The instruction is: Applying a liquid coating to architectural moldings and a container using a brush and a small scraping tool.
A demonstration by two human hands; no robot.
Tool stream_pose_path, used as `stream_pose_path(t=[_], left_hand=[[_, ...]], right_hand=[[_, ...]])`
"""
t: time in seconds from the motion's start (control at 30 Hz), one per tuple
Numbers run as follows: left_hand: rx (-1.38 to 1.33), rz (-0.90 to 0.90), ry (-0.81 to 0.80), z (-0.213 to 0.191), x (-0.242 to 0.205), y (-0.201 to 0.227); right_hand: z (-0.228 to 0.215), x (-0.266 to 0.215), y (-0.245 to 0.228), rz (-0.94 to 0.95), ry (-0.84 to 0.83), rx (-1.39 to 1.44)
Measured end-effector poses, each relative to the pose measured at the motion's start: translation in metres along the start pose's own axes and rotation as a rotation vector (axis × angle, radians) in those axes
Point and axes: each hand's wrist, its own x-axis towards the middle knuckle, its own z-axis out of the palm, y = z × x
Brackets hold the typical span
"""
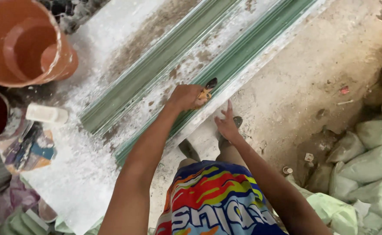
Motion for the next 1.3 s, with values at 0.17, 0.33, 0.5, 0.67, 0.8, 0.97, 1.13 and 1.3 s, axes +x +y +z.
stream_pose_path(t=[0.17,0.33,0.5,0.67,0.8,0.97,1.13,1.3], left_hand=[[0.015,-0.036,-0.045,0.002,0.082,0.020],[0.040,-0.073,-0.071,0.005,0.175,0.044],[0.074,0.000,0.004,0.016,0.290,0.060],[0.058,0.007,0.010,0.021,0.381,0.095],[0.044,0.076,0.116,0.027,0.439,0.112],[0.112,0.008,0.041,0.027,0.515,0.128],[0.124,0.069,0.045,0.026,0.611,0.153],[0.141,0.151,0.143,0.042,0.737,0.167]], right_hand=[[-0.049,0.020,-0.014,0.228,0.093,0.183],[-0.122,0.062,0.017,0.266,0.051,0.311],[-0.216,0.124,0.044,0.470,-0.007,0.367],[-0.300,0.153,0.079,0.428,0.031,0.391],[-0.357,0.168,0.077,0.435,0.052,0.367],[-0.414,0.195,0.066,0.469,0.091,0.384],[-0.468,0.237,0.081,0.487,0.120,0.414],[-0.539,0.309,0.094,0.499,0.102,0.405]])
